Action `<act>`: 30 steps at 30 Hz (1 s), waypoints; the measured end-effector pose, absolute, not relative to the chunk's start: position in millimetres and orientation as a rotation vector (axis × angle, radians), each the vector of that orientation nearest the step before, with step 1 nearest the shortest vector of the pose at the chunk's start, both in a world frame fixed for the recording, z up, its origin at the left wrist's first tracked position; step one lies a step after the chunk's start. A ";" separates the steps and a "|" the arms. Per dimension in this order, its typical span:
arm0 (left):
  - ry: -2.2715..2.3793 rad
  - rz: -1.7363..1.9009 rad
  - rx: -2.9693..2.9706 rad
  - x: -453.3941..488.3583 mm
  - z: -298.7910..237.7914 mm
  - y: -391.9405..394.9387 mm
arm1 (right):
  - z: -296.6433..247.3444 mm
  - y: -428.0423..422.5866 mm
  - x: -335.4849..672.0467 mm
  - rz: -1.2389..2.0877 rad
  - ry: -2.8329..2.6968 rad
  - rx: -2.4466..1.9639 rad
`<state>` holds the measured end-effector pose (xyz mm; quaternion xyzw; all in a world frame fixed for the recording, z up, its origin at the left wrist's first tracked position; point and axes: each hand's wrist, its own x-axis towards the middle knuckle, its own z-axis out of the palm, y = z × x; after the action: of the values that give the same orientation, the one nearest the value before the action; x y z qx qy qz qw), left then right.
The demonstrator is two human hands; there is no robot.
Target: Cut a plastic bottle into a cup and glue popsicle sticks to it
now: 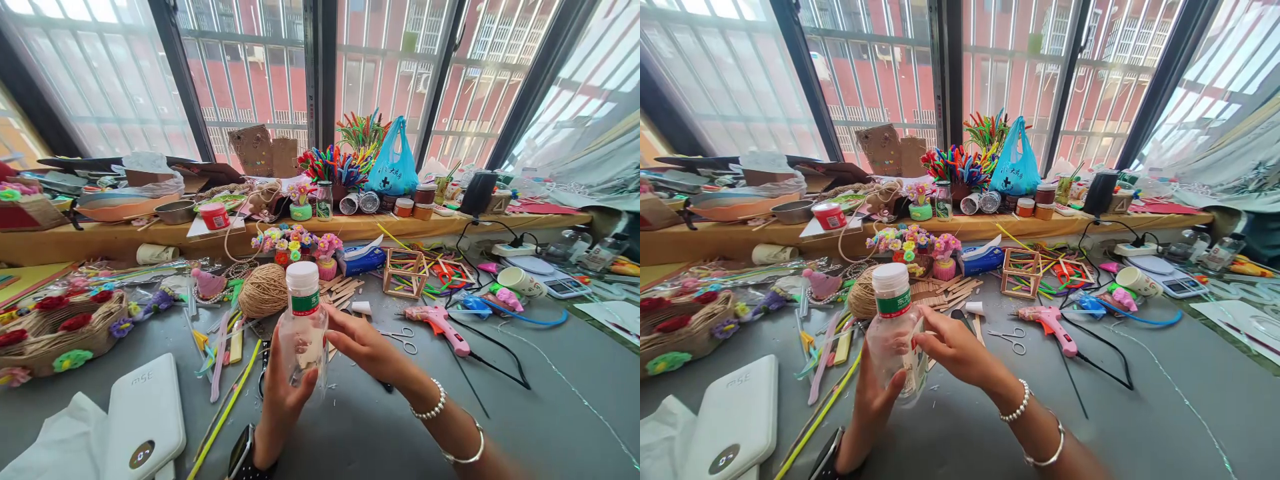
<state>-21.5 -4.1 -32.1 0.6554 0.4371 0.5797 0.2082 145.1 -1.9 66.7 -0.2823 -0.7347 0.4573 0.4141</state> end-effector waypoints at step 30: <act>1.217 1.558 1.644 -13.0 -21.9 -4.4 | 57.9 3.3 141.5 1.039 -1.904 -0.802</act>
<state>-13.0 -4.4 -21.9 0.6135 0.4542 0.5814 0.2816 141.5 3.3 57.9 -0.3175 -0.7535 0.4114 0.4028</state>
